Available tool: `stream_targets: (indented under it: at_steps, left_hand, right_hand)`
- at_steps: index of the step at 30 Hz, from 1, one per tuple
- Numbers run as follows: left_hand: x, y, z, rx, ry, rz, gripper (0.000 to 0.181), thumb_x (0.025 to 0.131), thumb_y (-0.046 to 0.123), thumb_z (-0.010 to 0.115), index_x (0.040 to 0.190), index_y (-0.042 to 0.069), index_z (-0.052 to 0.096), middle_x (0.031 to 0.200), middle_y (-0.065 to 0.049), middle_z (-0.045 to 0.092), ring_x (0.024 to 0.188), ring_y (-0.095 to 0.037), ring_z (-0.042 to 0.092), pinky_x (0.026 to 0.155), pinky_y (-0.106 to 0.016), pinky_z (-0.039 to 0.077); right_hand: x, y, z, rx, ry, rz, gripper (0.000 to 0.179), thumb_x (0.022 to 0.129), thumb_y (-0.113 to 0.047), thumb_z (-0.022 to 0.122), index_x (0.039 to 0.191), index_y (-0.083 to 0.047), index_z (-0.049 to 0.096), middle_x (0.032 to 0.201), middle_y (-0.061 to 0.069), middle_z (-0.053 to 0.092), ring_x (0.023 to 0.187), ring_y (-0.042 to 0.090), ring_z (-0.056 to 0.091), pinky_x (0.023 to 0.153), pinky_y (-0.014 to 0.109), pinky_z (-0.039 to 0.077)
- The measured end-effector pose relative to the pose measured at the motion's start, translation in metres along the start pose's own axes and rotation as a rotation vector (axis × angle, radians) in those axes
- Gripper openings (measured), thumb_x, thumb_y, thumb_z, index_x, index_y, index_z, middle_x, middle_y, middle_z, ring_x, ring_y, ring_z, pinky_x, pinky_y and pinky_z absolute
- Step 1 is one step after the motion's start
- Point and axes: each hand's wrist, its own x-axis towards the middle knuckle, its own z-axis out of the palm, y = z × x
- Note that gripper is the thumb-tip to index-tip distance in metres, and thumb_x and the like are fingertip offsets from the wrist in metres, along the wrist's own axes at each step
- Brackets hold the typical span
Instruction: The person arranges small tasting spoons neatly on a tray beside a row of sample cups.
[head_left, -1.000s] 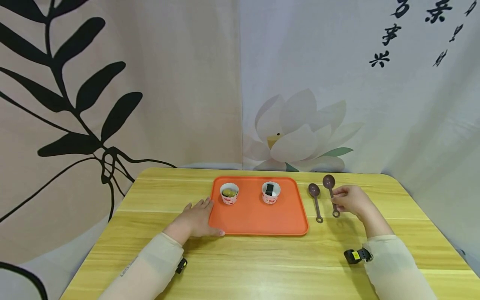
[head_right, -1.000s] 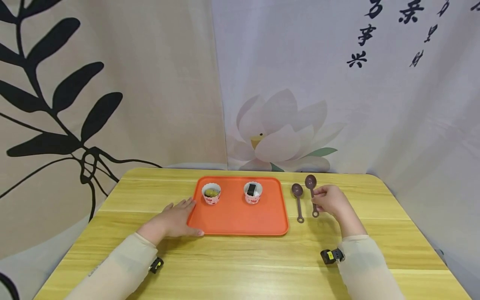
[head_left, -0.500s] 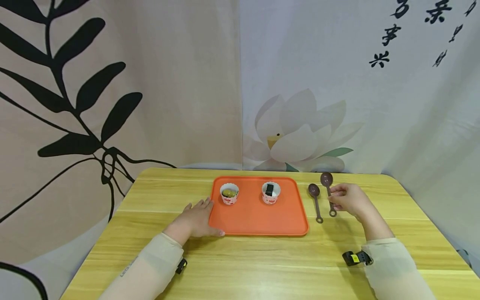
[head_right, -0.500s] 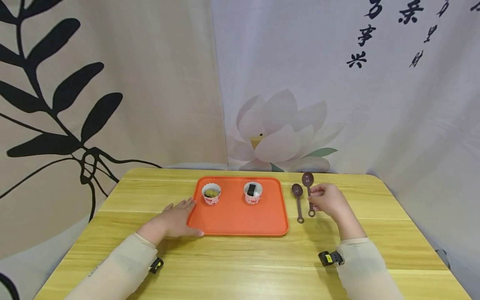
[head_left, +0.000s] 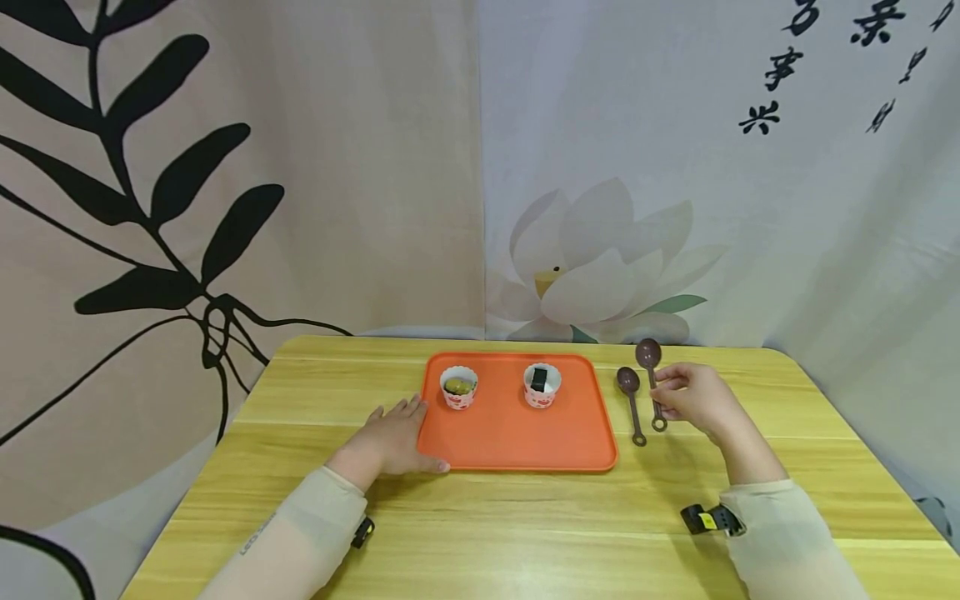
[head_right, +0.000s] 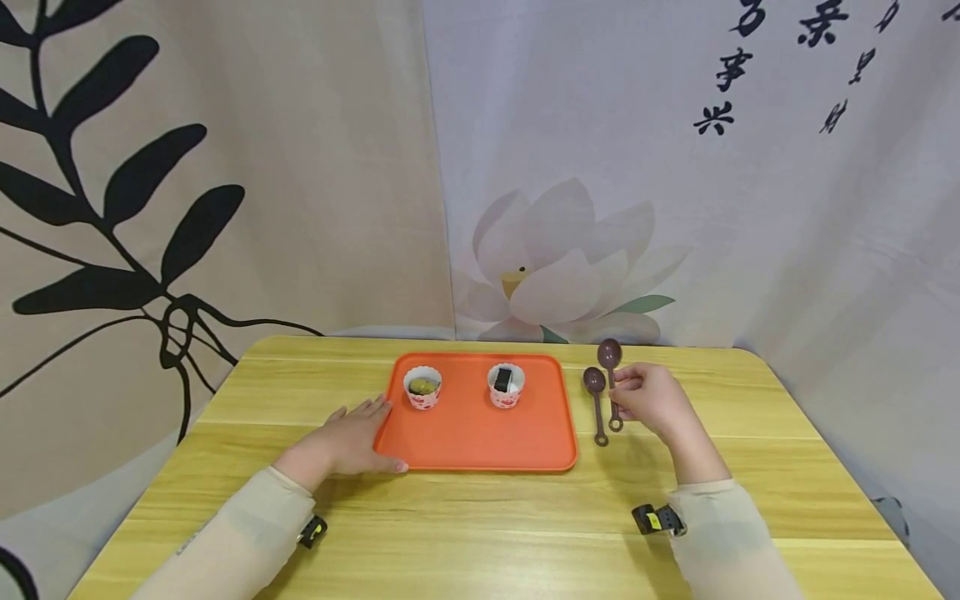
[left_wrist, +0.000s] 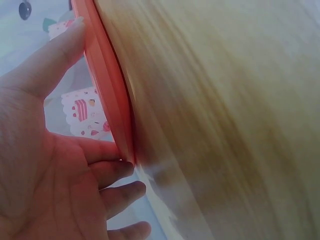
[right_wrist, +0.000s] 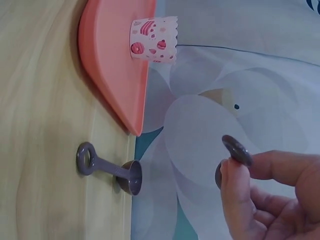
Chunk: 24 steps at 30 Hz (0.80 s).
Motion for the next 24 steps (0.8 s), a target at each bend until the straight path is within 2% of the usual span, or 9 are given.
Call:
stream_targets:
  at_steps: [14,24]
  left_hand:
    - [-0.005,0.002,-0.003,-0.021,0.006,0.009,0.114,0.078,0.066,0.074,0.155,-0.005,0.028,0.162,-0.022,0.024,0.148,-0.042,0.024,0.116,-0.065,0.015]
    - [-0.002,0.0,-0.001,-0.02,0.005,0.011,0.114,0.079,0.067,0.073,0.155,-0.004,0.027,0.163,-0.021,0.023,0.149,-0.042,0.023,0.116,-0.065,0.015]
  right_hand:
    - [-0.009,-0.016,0.007,-0.003,0.013,-0.05,0.037,0.095,-0.004,0.065,0.126,0.014,0.054,0.106,0.023,0.065,0.073,0.016,0.067,0.067,0.028,0.06]
    - [-0.012,-0.022,0.018,0.012,0.028,-0.1,0.037,0.095,-0.004,0.066,0.126,0.014,0.055,0.102,0.021,0.066,0.073,0.017,0.068,0.067,0.029,0.06]
